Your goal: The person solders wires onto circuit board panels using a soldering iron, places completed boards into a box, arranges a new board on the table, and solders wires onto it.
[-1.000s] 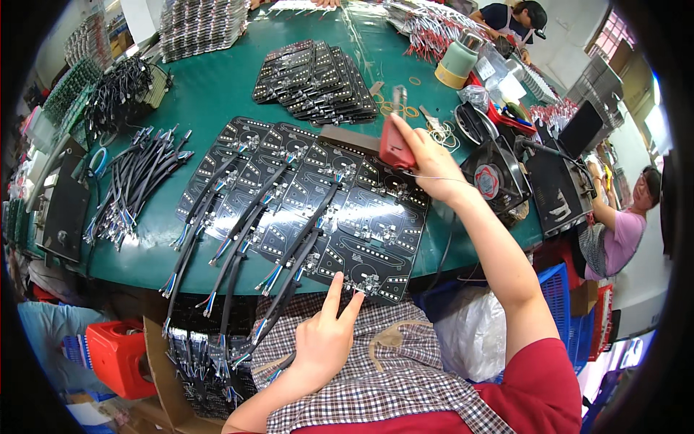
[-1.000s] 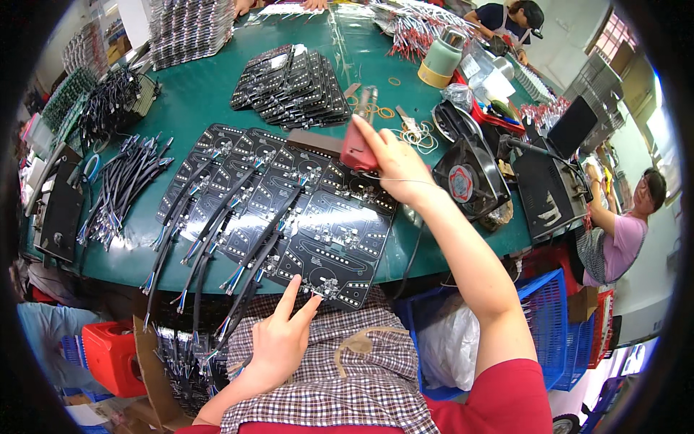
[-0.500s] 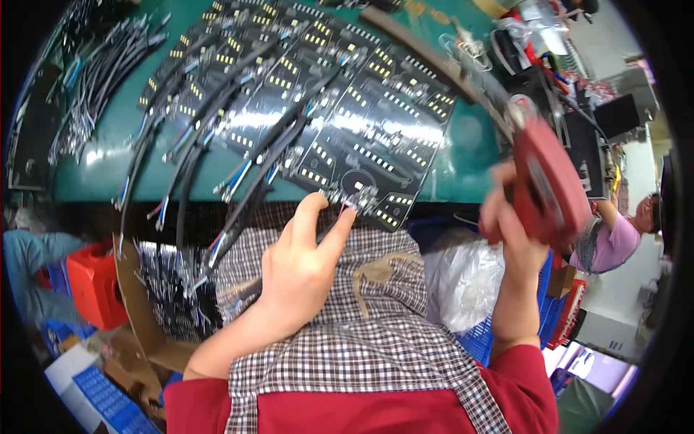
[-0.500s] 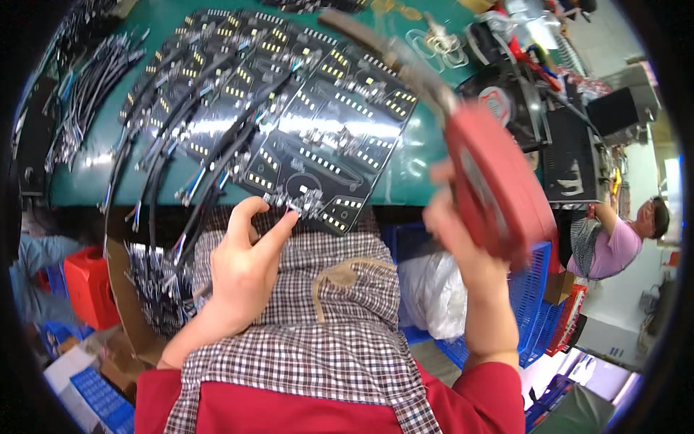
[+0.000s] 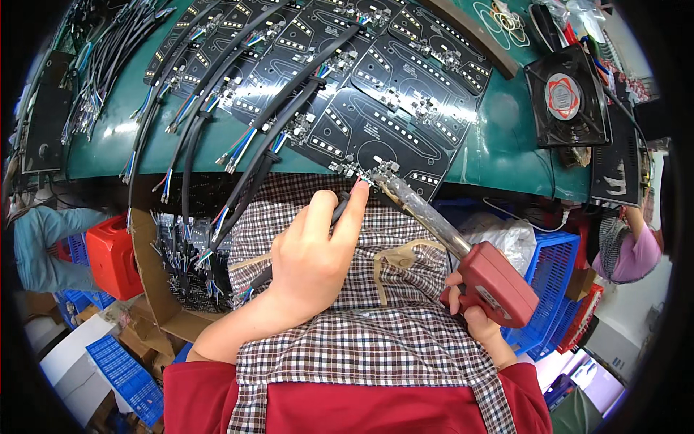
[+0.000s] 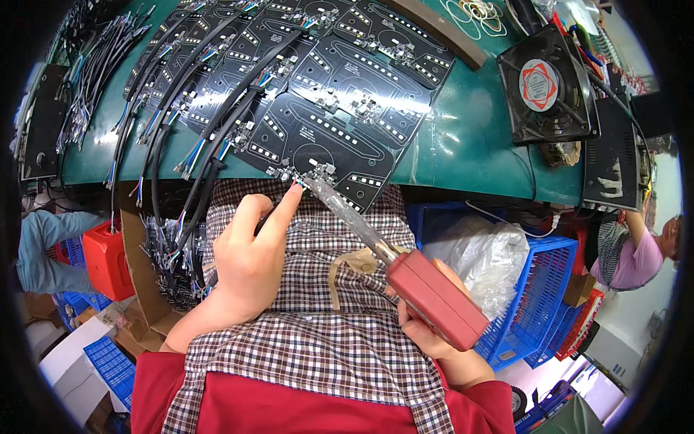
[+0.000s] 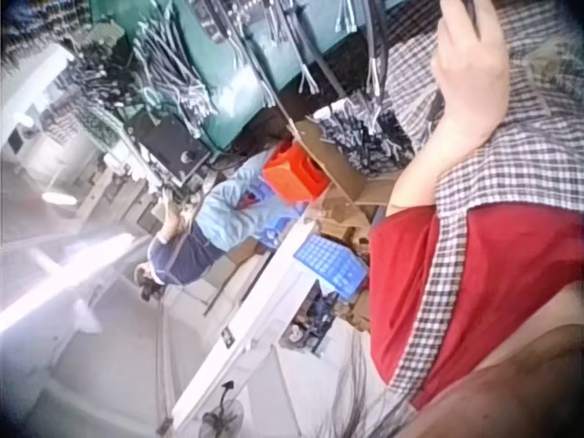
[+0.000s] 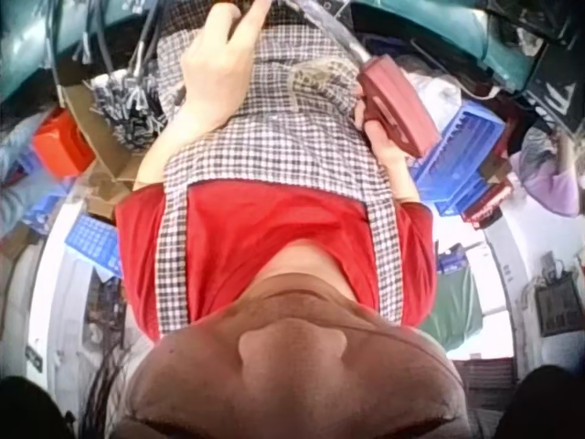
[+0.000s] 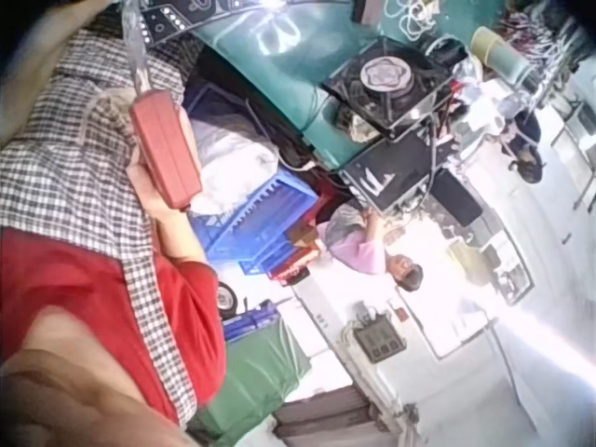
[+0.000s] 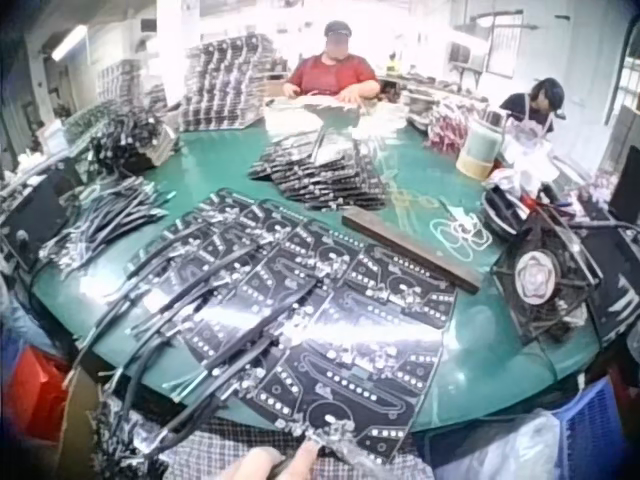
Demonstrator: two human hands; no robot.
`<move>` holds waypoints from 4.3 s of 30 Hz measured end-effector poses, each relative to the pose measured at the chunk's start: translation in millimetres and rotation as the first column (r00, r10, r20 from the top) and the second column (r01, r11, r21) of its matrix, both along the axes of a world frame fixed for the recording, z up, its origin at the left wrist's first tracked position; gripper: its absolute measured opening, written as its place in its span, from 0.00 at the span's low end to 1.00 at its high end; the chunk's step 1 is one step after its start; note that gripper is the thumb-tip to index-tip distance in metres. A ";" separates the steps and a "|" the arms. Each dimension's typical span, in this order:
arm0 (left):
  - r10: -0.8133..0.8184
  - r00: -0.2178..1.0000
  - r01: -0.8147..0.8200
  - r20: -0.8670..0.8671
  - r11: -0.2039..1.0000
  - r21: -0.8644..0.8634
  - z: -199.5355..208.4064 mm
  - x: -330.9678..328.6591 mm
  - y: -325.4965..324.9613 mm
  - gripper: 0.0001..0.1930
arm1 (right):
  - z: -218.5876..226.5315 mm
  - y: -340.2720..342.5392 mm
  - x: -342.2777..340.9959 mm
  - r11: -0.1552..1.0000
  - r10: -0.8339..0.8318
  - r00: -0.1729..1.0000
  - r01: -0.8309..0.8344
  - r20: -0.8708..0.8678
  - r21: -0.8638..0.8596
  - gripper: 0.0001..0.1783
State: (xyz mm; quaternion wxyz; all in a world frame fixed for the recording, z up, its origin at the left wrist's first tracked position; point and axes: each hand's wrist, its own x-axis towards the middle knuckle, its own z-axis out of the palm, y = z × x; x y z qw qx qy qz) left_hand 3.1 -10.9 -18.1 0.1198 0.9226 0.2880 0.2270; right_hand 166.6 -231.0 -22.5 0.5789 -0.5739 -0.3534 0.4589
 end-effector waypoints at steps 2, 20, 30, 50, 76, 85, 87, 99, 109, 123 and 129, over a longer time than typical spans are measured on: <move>-0.007 0.999 0.007 -0.034 1.000 0.011 3.2 0.5 -0.1 0.25 | -2.5 2.8 1.7 1.000 0.008 0.997 -0.006 0.076 -0.019 0.44; 0.012 0.993 0.002 -0.115 0.993 0.120 8.5 8.9 -2.1 0.25 | 8.8 16.4 0.7 0.970 -0.020 0.842 0.146 0.539 -0.192 0.19; -0.016 0.999 0.025 -0.046 0.982 0.187 2.8 7.1 -0.8 0.23 | -3.8 2.9 -0.1 0.979 0.045 0.817 0.078 0.576 -0.187 0.19; 0.021 0.993 0.017 -0.120 0.952 0.304 4.9 11.6 -1.1 0.19 | -5.5 -3.5 -1.8 0.955 0.125 0.636 0.131 0.761 -0.267 0.15; -0.061 0.996 0.077 -0.064 0.958 0.277 3.3 12.9 -4.7 0.17 | -19.9 -17.7 3.5 0.978 0.088 0.625 0.094 0.776 -0.186 0.19; -0.030 0.990 0.065 -0.136 0.963 0.261 10.8 16.8 -2.3 0.14 | -18.3 -14.4 -6.7 0.943 -0.017 0.693 0.251 0.720 -0.218 0.23; -0.032 0.988 0.071 -0.151 0.962 0.263 12.1 15.2 -1.3 0.15 | -3.3 -10.0 6.9 0.968 0.143 0.708 0.045 0.692 -0.246 0.28; 0.043 0.999 -0.034 0.022 0.948 -0.316 55.5 -14.3 79.4 0.13 | 11.2 35.8 14.2 0.901 -0.432 0.901 0.429 0.038 0.065 0.33; 0.514 0.836 -0.406 -0.191 0.815 0.415 21.3 -55.3 336.2 0.14 | 20.0 65.9 36.0 0.883 -0.469 0.882 0.466 0.043 0.062 0.29; 0.340 0.361 0.064 0.868 0.920 -0.387 155.0 -150.4 451.6 0.11 | 21.7 67.0 45.7 0.870 -0.484 0.875 0.485 -0.034 0.092 0.34; 0.137 0.942 0.016 0.306 0.892 -0.451 144.0 7.4 291.8 0.17 | 27.1 65.3 29.7 0.808 -0.581 0.814 0.578 -0.011 0.109 0.34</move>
